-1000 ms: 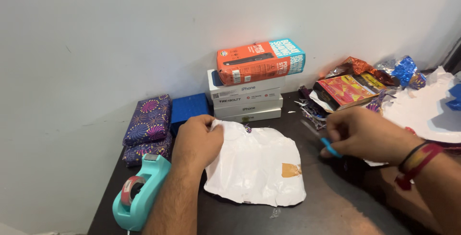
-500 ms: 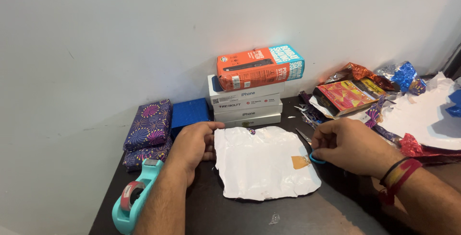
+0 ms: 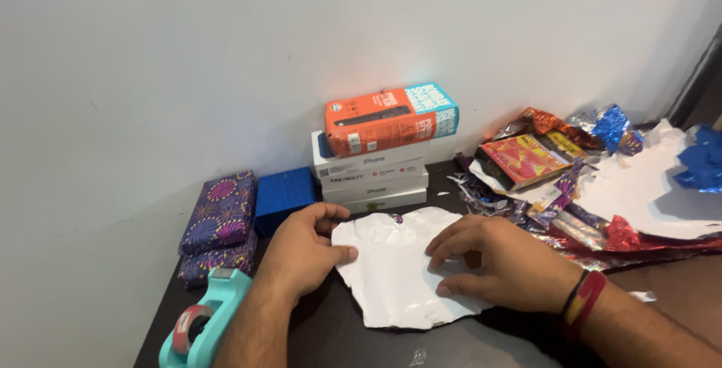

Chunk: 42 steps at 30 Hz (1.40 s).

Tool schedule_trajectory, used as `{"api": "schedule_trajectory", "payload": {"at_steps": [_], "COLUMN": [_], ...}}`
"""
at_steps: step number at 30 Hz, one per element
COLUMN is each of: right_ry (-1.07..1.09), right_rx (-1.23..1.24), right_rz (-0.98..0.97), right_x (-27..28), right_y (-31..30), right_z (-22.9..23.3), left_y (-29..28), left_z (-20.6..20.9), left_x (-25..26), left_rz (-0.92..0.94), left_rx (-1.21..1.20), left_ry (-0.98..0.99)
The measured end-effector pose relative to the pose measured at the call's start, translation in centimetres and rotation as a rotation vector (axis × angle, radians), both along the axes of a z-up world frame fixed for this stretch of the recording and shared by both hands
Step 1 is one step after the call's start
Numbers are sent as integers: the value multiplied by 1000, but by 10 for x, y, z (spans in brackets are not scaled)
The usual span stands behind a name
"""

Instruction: The person cuts a piece of white paper with scissors, places a small box on it, folds the paper around the box, and secures the folds with tape. The person repeats folding and taping steps to fully enclose the box in the paper.

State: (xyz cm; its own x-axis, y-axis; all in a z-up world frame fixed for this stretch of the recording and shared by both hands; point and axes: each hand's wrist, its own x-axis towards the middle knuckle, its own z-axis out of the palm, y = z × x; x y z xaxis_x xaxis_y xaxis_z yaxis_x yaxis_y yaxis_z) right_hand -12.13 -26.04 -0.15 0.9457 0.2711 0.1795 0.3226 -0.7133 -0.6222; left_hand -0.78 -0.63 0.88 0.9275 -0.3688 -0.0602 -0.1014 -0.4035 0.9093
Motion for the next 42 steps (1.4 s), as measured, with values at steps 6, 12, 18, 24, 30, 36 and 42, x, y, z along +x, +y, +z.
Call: {"api": "schedule_trajectory", "payload": {"at_steps": [6, 12, 18, 24, 30, 36, 42], "right_ry": [-109, -494, -674, -483, -455, -299, -530], "right_rx": [48, 34, -235, -249, -387, -341, -531], "right_rz": [-205, -761, -544, -854, -798, -1019, -886], "right_x": [1, 12, 35, 41, 42, 38, 37], "right_y": [-9, -71, -100, -105, -94, -91, -88], "right_z": [-1, 9, -24, -36, -30, -34, -31], "left_y": [-11, -38, -39, -22, -17, -14, -13], "left_z": [13, 3, -13, -16, -17, -23, -32], "left_x": [-13, -20, -10, 2, 3, 5, 7], "left_rz": [34, -71, -113, -129, -85, -100, -57], "left_rx": [232, 336, 205, 213, 331, 171, 112], "left_ry": [-589, -559, -335, -414, -295, -247, -179]}}
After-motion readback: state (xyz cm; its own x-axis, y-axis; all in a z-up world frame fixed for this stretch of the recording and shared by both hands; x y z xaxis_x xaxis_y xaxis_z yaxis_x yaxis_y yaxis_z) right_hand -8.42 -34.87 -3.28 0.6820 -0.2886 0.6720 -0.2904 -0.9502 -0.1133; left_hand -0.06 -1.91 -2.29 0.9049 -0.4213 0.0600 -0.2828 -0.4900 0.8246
